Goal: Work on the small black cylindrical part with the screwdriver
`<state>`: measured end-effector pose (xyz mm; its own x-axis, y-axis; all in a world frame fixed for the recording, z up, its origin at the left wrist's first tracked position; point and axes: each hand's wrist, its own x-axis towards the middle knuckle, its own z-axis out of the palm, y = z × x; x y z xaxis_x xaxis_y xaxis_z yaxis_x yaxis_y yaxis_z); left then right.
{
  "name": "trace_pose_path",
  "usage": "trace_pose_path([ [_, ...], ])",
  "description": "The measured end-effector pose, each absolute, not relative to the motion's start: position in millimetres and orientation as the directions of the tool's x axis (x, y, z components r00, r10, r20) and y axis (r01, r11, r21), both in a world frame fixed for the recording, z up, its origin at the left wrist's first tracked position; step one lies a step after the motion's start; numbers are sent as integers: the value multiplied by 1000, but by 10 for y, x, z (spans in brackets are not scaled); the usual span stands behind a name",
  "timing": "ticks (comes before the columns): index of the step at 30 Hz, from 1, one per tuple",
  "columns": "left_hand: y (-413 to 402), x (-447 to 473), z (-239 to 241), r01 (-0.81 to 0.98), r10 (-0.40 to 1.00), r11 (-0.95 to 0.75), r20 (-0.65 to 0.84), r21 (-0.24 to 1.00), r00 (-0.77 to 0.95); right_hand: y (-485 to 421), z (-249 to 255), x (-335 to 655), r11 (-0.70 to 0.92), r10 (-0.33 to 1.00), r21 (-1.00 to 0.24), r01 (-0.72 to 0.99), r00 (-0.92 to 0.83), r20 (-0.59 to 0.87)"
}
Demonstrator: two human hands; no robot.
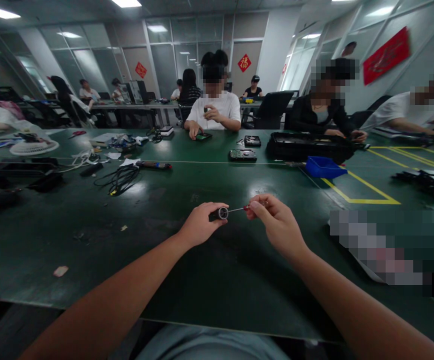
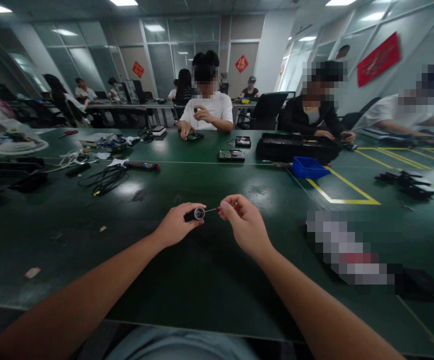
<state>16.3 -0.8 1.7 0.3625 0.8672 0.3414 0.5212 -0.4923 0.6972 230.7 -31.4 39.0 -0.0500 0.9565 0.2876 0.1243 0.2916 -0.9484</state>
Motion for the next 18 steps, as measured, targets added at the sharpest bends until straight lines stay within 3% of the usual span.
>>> trace_pose_path([
  [5,-12,161,26,498,840,-538,388,680,379,-253,353,2302,220,975,-975,-41,29,219],
  [8,-23,161,55,478,817,-571,409,668,405,-187,347,2328,48,998,-975,-219,50,38],
  [12,-34,163,101,488,812,-578,407,654,417,-114,352,2373,-198,980,-896,-397,-61,-189],
  [15,-33,163,111,504,824,-563,395,655,407,-117,335,2372,-127,991,-911,-391,-16,-132],
  [18,-25,167,100,531,845,-532,369,660,388,-147,298,2350,46,994,-961,-273,108,17],
])
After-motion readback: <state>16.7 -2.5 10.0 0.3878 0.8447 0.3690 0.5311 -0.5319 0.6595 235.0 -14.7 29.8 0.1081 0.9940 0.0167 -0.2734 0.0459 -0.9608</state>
